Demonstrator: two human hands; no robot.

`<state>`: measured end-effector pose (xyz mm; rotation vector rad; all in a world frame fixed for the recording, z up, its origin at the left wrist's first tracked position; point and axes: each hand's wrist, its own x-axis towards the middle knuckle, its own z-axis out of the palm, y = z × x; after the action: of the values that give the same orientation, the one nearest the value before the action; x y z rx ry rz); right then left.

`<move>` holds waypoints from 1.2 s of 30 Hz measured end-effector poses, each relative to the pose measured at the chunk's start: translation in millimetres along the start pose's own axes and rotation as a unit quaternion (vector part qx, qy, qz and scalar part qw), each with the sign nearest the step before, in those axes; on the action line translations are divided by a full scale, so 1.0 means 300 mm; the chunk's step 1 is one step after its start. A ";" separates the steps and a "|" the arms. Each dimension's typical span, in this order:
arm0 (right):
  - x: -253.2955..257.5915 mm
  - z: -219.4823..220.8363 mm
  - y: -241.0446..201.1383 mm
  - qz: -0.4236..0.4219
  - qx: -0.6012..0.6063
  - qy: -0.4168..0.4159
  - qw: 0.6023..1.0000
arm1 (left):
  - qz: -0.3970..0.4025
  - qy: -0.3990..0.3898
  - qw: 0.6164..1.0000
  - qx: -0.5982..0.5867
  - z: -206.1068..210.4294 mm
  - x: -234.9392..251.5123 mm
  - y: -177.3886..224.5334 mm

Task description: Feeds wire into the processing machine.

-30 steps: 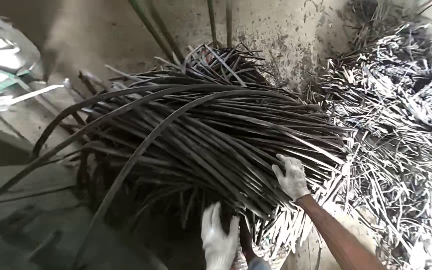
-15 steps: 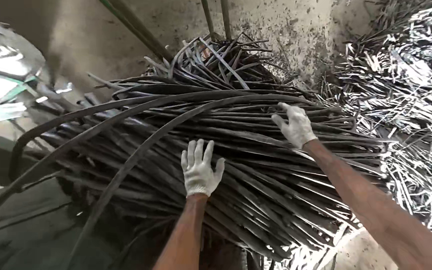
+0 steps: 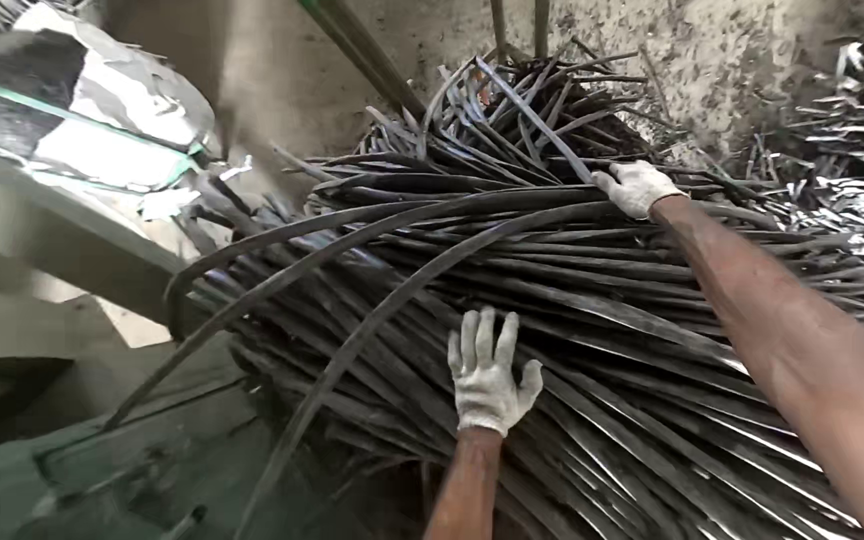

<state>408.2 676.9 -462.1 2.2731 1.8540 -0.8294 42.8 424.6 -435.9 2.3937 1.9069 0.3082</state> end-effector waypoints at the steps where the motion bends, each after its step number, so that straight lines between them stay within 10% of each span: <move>1: 0.019 0.013 -0.005 0.002 0.005 -0.036 0.999 | 0.000 0.002 1.000 -0.001 0.003 0.001 -0.002; 8: -0.003 0.010 -0.038 0.030 -0.001 -0.155 0.987 | 0.006 0.025 0.999 -0.024 0.040 -0.014 -0.019; 20: -0.521 -0.181 -0.187 -0.133 -0.094 -0.082 0.983 | 0.000 0.001 1.000 -0.025 0.035 0.002 -0.022; 24: -0.440 -0.103 -0.144 -0.031 0.024 -0.041 0.998 | -0.008 -0.036 0.999 -0.016 0.018 0.009 -0.016; 31: -0.290 -0.136 -0.179 0.042 -0.014 -0.236 0.971 | -0.004 -0.009 1.000 -0.025 0.032 0.003 -0.016; 36: -0.210 -0.075 -0.137 0.038 -0.013 -0.157 0.987 | -0.017 0.015 1.000 -0.013 0.039 0.007 0.000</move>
<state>370.5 641.2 -403.3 2.0415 1.6194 -1.0714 45.5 427.3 -447.2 2.3495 1.9415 0.3665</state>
